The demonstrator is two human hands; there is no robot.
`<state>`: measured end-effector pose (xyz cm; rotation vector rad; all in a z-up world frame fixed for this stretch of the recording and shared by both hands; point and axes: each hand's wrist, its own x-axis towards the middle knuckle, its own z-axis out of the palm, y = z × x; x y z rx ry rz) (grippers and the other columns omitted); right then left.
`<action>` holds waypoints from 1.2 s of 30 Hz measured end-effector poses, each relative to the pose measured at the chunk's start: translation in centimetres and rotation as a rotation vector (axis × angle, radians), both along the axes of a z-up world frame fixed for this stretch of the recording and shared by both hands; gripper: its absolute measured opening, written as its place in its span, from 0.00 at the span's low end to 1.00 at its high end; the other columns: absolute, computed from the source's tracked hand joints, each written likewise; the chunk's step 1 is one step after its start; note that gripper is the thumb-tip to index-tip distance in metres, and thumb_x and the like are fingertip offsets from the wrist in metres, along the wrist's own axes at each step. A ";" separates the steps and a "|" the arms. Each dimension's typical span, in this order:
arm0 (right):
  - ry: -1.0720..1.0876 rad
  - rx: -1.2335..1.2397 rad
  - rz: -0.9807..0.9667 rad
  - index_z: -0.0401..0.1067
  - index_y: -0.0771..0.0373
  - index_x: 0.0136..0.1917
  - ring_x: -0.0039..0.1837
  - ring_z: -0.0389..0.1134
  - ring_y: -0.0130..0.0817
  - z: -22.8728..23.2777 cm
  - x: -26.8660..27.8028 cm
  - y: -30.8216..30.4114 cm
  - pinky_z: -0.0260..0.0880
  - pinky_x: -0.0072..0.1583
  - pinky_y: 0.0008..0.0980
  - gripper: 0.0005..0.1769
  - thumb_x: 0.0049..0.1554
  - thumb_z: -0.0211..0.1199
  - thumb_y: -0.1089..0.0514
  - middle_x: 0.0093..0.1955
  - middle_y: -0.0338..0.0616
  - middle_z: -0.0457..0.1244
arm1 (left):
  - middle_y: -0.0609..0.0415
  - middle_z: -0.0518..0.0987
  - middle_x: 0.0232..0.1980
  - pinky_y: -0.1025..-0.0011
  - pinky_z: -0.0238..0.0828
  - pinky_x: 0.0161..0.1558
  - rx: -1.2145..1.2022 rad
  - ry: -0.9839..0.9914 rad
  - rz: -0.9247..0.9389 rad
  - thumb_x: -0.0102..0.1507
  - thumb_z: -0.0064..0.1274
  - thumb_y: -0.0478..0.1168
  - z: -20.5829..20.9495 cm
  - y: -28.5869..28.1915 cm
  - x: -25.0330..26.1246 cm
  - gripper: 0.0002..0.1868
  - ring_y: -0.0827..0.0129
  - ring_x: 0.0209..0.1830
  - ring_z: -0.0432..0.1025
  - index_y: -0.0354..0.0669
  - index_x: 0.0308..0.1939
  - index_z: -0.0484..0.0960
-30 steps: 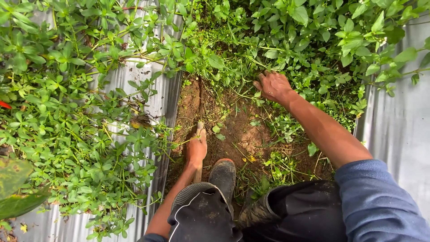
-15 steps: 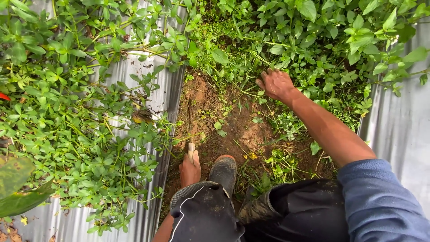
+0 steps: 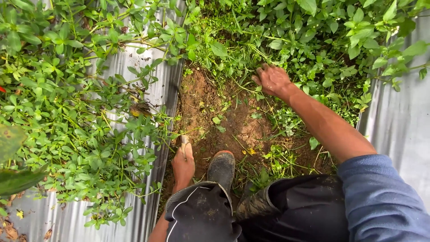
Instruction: Using a hand sickle to cut and remove weeds from a garden bed between rows of plants.
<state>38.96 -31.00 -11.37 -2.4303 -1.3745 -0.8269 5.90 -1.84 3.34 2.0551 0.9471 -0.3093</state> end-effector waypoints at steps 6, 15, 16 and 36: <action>0.848 -0.665 -0.382 0.72 0.62 0.59 0.56 0.74 0.46 5.6 -0.6 1.5 0.81 0.48 0.41 0.25 0.71 0.41 0.42 0.57 0.58 0.68 | 0.27 0.80 0.45 0.49 0.82 0.37 0.080 -0.017 0.007 0.73 0.36 0.48 -5.1 2.0 -3.5 0.26 0.38 0.43 0.79 0.22 0.57 0.74; 0.802 -0.616 -0.364 0.75 0.62 0.60 0.59 0.74 0.51 5.6 -1.4 0.7 0.79 0.56 0.47 0.29 0.71 0.40 0.40 0.59 0.60 0.68 | 0.39 0.79 0.26 0.71 0.66 0.19 0.140 0.039 -0.098 0.76 0.40 0.49 -2.2 1.0 3.5 0.22 0.60 0.18 0.72 0.30 0.43 0.78; 0.800 -0.619 -0.356 0.75 0.62 0.60 0.59 0.74 0.51 4.0 -1.5 0.4 0.79 0.56 0.47 0.29 0.71 0.40 0.40 0.59 0.60 0.68 | 0.39 0.79 0.26 0.71 0.66 0.19 0.140 0.040 -0.091 0.76 0.40 0.49 -2.9 1.1 4.0 0.22 0.60 0.18 0.72 0.30 0.43 0.78; 0.759 -0.580 -0.351 0.74 0.60 0.59 0.52 0.75 0.46 6.9 -2.0 0.5 0.80 0.46 0.40 0.25 0.71 0.43 0.42 0.56 0.56 0.70 | 0.36 0.80 0.29 0.61 0.70 0.24 0.065 0.105 -0.068 0.73 0.39 0.57 -6.2 -0.3 -0.4 0.29 0.52 0.26 0.77 0.29 0.42 0.78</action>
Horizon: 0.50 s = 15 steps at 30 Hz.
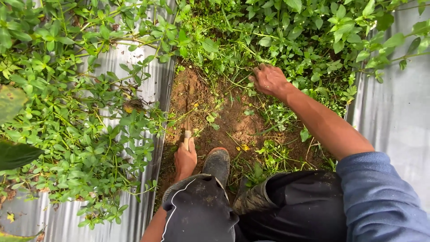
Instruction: Using a hand sickle to cut and remove weeds from a garden bed between rows of plants.
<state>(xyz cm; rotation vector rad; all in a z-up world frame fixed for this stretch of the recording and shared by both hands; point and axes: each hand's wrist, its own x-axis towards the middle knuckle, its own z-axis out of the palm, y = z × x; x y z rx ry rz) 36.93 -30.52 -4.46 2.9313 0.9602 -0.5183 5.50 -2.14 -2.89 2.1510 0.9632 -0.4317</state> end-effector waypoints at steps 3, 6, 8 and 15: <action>0.006 -0.020 0.042 0.74 0.60 0.60 0.56 0.75 0.45 -4.5 0.7 -1.4 0.81 0.50 0.41 0.28 0.70 0.41 0.39 0.57 0.54 0.69 | 0.35 0.83 0.44 0.47 0.77 0.45 0.015 0.104 -0.127 0.69 0.38 0.66 -4.5 -0.4 3.3 0.35 0.43 0.48 0.79 0.34 0.44 0.80; -0.025 -0.026 0.032 0.75 0.59 0.61 0.58 0.75 0.46 -2.4 -0.1 -0.4 0.80 0.52 0.41 0.28 0.70 0.41 0.40 0.58 0.53 0.69 | 0.47 0.77 0.28 0.68 0.72 0.25 -0.201 0.049 -0.034 0.76 0.35 0.53 -8.3 1.0 5.2 0.26 0.64 0.23 0.73 0.31 0.46 0.77; -0.053 0.013 0.056 0.75 0.59 0.61 0.56 0.75 0.46 -5.5 0.4 -0.8 0.81 0.51 0.41 0.26 0.70 0.42 0.42 0.58 0.54 0.69 | 0.50 0.75 0.27 0.69 0.69 0.23 -0.168 0.043 -0.030 0.75 0.36 0.54 -5.6 1.4 4.6 0.26 0.66 0.21 0.71 0.32 0.46 0.77; -0.061 0.054 0.093 0.75 0.62 0.57 0.49 0.76 0.42 -3.0 -0.3 0.8 0.81 0.44 0.37 0.23 0.70 0.44 0.46 0.52 0.56 0.71 | 0.53 0.70 0.25 0.74 0.62 0.20 -0.156 -0.130 0.112 0.77 0.34 0.45 1.3 0.4 7.2 0.21 0.70 0.17 0.60 0.29 0.48 0.76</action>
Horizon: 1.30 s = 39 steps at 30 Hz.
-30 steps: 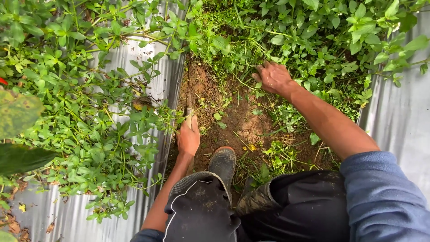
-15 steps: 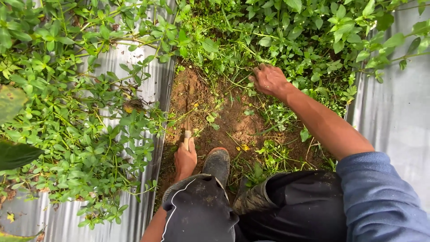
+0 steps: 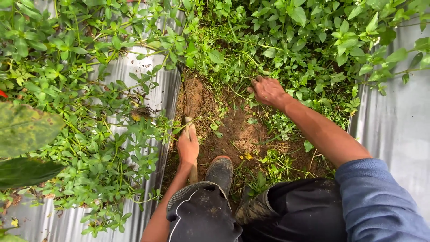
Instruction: Using a hand sickle to cut and remove weeds from a garden bed between rows of plants.
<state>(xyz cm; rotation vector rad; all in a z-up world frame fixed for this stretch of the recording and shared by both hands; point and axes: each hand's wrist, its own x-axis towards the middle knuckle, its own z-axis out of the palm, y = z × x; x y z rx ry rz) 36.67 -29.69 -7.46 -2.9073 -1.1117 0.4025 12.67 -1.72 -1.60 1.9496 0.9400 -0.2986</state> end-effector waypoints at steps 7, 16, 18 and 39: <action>-0.009 0.137 0.153 0.75 0.61 0.57 0.51 0.76 0.42 -0.9 -0.1 2.3 0.80 0.45 0.35 0.25 0.70 0.43 0.44 0.51 0.54 0.71 | 0.48 0.75 0.29 0.65 0.62 0.21 -0.018 -0.046 -0.133 0.72 0.40 0.47 -1.1 1.2 6.1 0.19 0.63 0.22 0.71 0.31 0.50 0.75; -0.102 0.350 0.577 0.66 0.50 0.59 0.47 0.67 0.30 -3.5 -1.0 9.6 0.76 0.47 0.26 0.18 0.67 0.42 0.42 0.46 0.37 0.62 | 0.41 0.76 0.37 0.65 0.72 0.30 -0.067 -0.166 -0.115 0.75 0.39 0.45 3.2 3.7 3.6 0.23 0.61 0.29 0.73 0.22 0.59 0.71; -0.197 0.365 0.662 0.66 0.57 0.59 0.49 0.66 0.35 -5.8 -0.9 11.7 0.75 0.49 0.31 0.18 0.66 0.44 0.44 0.46 0.43 0.60 | 0.52 0.70 0.35 0.69 0.77 0.18 -0.816 -0.524 0.182 0.59 0.53 0.30 -0.8 6.4 3.0 0.23 0.65 0.23 0.70 0.33 0.57 0.65; -0.114 0.185 -0.004 0.67 0.57 0.62 0.55 0.59 0.38 0.4 7.0 18.2 0.63 0.54 0.38 0.17 0.69 0.38 0.55 0.52 0.43 0.60 | 0.40 0.80 0.31 0.51 0.73 0.30 0.406 -0.193 -0.077 0.68 0.43 0.52 -0.5 1.7 2.6 0.17 0.45 0.32 0.80 0.46 0.52 0.70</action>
